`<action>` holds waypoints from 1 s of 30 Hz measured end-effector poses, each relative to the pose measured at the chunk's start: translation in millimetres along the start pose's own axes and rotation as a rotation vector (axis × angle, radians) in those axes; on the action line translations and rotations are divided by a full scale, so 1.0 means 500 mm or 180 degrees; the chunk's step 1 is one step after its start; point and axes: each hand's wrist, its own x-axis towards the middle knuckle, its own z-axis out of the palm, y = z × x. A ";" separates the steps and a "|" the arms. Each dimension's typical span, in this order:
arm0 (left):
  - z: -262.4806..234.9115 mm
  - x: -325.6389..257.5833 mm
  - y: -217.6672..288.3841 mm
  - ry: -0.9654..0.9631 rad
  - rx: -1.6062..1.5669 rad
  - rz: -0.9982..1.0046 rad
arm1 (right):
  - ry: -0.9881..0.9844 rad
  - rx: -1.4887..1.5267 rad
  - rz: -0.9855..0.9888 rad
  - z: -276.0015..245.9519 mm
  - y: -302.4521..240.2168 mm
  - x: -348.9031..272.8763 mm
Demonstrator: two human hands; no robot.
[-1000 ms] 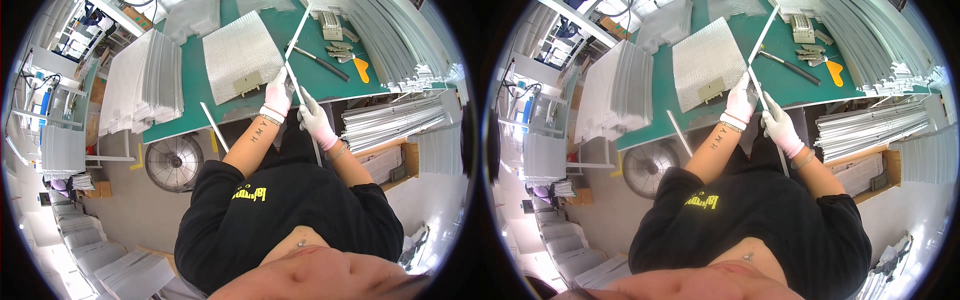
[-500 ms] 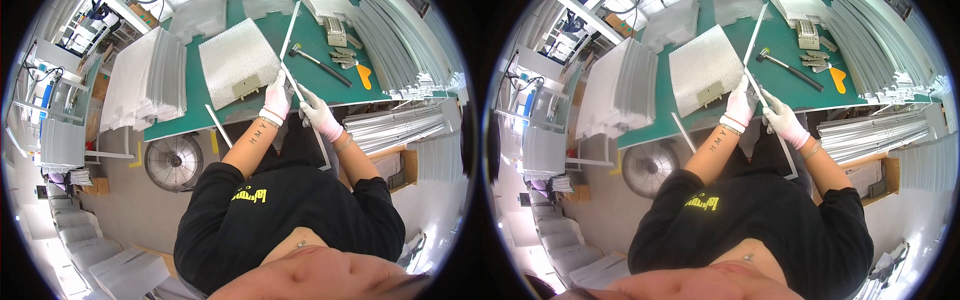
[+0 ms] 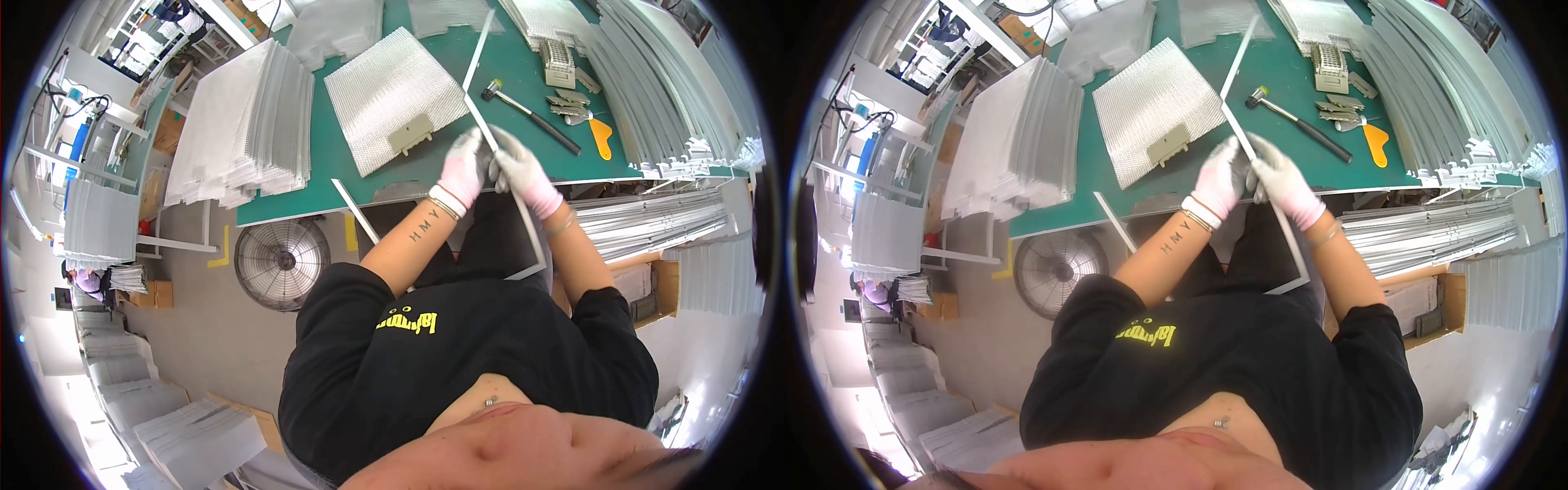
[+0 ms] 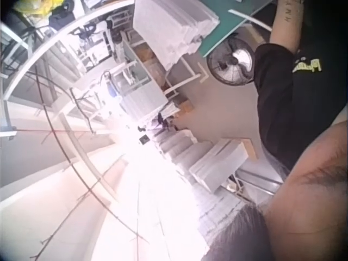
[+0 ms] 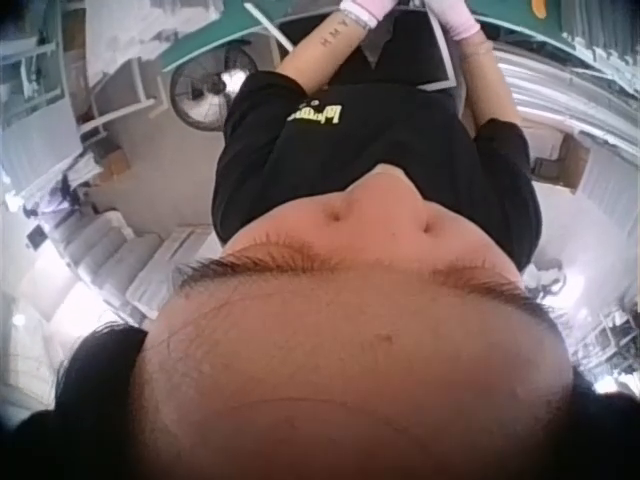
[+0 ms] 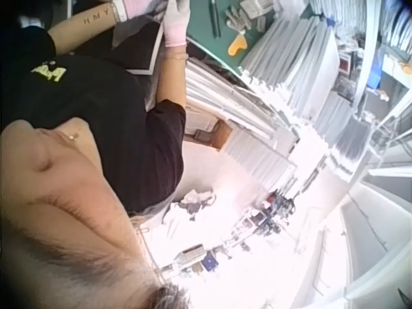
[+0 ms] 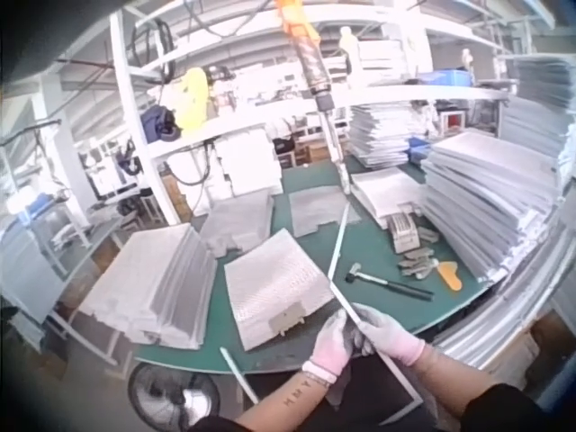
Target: Assembling metal mesh filters by fitting components into frames and securing them with tools.
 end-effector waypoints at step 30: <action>0.085 -0.202 0.291 0.1590 0.2272 0.0674 | -0.0068 0.0648 -0.0046 -0.095 -0.095 0.067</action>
